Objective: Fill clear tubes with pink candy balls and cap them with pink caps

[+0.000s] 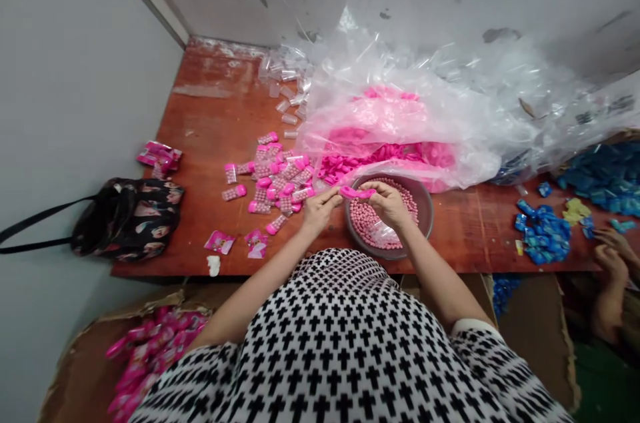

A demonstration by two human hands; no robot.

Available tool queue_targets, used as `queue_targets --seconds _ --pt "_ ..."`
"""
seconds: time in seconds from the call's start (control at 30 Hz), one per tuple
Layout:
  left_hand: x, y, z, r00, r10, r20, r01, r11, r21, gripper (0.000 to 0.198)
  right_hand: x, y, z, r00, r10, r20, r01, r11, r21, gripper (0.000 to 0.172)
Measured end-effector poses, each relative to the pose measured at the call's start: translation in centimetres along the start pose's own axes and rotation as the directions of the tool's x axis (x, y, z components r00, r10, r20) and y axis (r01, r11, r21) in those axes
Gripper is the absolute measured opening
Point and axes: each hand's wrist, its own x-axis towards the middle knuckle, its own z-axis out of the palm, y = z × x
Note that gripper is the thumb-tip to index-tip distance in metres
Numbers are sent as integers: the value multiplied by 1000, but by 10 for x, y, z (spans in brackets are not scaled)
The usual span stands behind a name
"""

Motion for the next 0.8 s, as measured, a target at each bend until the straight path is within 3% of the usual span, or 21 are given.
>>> queue_targets --seconds 0.1,0.17,0.23,0.37,0.47,0.53,0.6,0.7,0.8 --pt "-5 -1 -1 977 164 139 -190 961 203 22 -4 3 3 978 177 108 -185 981 65 36" --pt "-9 -4 1 959 225 174 -265 928 261 20 -8 7 8 925 315 213 -344 932 115 33" --pt "-13 -6 2 952 250 174 -292 912 288 20 -13 14 13 899 367 239 -416 887 201 28" --pt "-24 -15 1 949 229 217 -287 912 293 21 -26 42 28 939 336 73 -337 856 392 16" --pt "-33 -27 -3 955 145 259 -229 916 330 21 -35 67 36 933 360 -14 -320 845 427 20" --pt "-38 -36 -5 958 54 281 -159 917 366 22 -39 78 37 928 372 -25 -355 901 250 30" --pt "-39 -40 -6 961 -29 275 -80 923 376 23 -39 78 32 941 339 -20 -339 931 -133 40" --pt "-29 -34 -14 984 -68 163 11 945 327 27 -34 60 7 971 232 -62 -218 747 -628 42" --pt "-4 -20 -39 998 19 -64 2 949 315 31 -26 35 -38 976 94 -194 -216 481 -850 36"
